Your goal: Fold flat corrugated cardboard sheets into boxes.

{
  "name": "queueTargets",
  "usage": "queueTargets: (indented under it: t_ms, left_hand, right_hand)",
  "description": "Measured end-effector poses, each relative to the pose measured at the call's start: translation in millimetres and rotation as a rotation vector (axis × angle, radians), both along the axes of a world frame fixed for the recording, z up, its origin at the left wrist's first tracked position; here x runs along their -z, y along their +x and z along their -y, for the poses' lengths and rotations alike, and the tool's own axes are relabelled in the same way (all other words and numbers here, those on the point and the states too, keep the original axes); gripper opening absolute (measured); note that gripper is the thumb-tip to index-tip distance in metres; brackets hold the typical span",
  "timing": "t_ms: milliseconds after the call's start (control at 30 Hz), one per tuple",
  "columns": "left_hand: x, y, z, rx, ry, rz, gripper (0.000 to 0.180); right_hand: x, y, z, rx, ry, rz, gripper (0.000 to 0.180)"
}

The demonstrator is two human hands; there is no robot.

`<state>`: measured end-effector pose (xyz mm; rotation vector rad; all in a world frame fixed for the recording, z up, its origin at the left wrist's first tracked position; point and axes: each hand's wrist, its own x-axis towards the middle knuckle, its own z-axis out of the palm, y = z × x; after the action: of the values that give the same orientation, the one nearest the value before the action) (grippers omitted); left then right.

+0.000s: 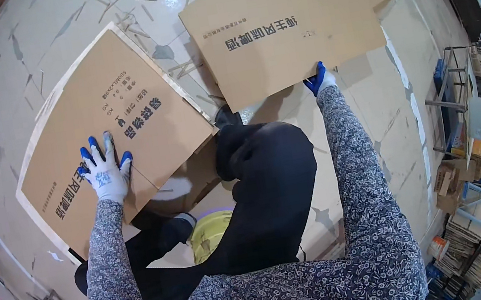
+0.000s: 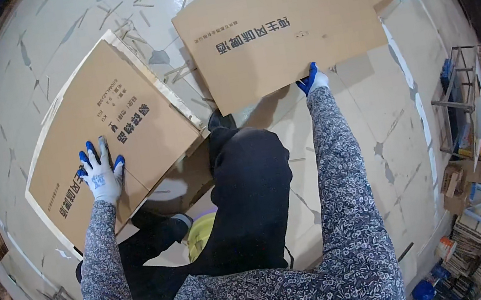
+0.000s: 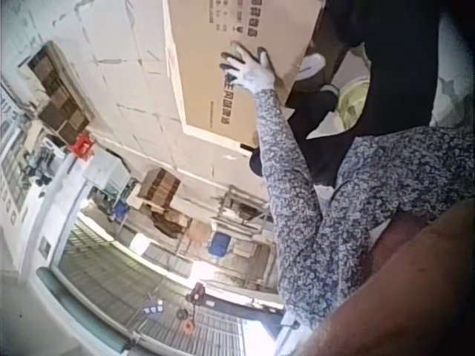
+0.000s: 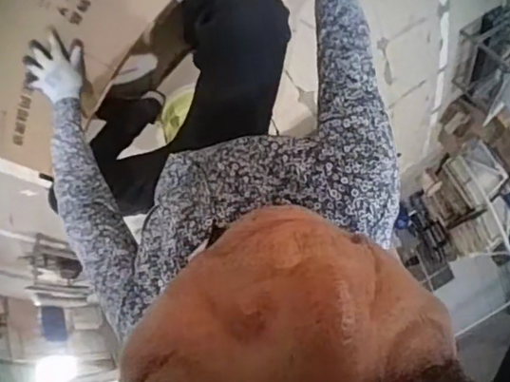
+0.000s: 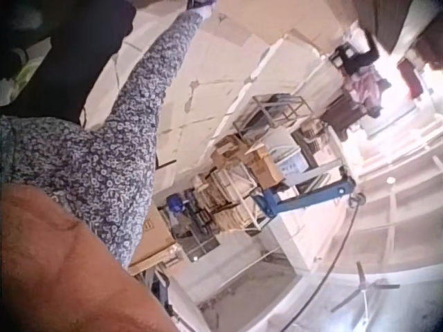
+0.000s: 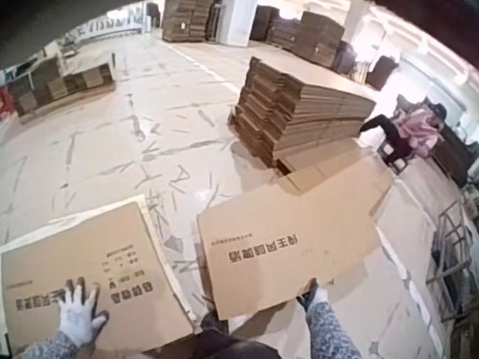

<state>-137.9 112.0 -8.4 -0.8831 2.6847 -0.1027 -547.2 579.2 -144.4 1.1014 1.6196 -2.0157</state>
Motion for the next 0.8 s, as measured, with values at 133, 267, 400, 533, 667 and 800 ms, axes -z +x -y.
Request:
queueTargets:
  t_ms: [133, 267, 400, 533, 667, 800]
  left_hand:
    - [-4, 2, -1, -0.042, 0.042, -0.042, 0.076]
    - [-5, 5, 6, 0.001, 0.122, -0.133, 0.075]
    - [-21, 12, 17, -0.065, 0.252, -0.241, 0.076]
    - [-14, 68, 44, -0.287, 0.554, -0.692, 0.077]
    - [-23, 126, 79, -0.071, 0.386, -0.965, 0.073]
    - [-32, 189, 113, 0.068, 0.205, -1.125, 0.071]
  right_hand:
    - [-32, -17, -11, -0.111, -0.210, -0.146, 0.048]
    - [-128, -30, -20, -0.320, -0.389, -0.320, 0.045]
    - [-242, -38, -37, -0.415, -0.480, -0.383, 0.044]
    - [-280, 51, 53, -0.553, -0.468, -0.389, 0.040]
    - [-285, 163, 147, -0.822, -0.574, -0.261, 0.039]
    - [-232, 273, 237, -1.112, -0.291, -0.197, 0.034]
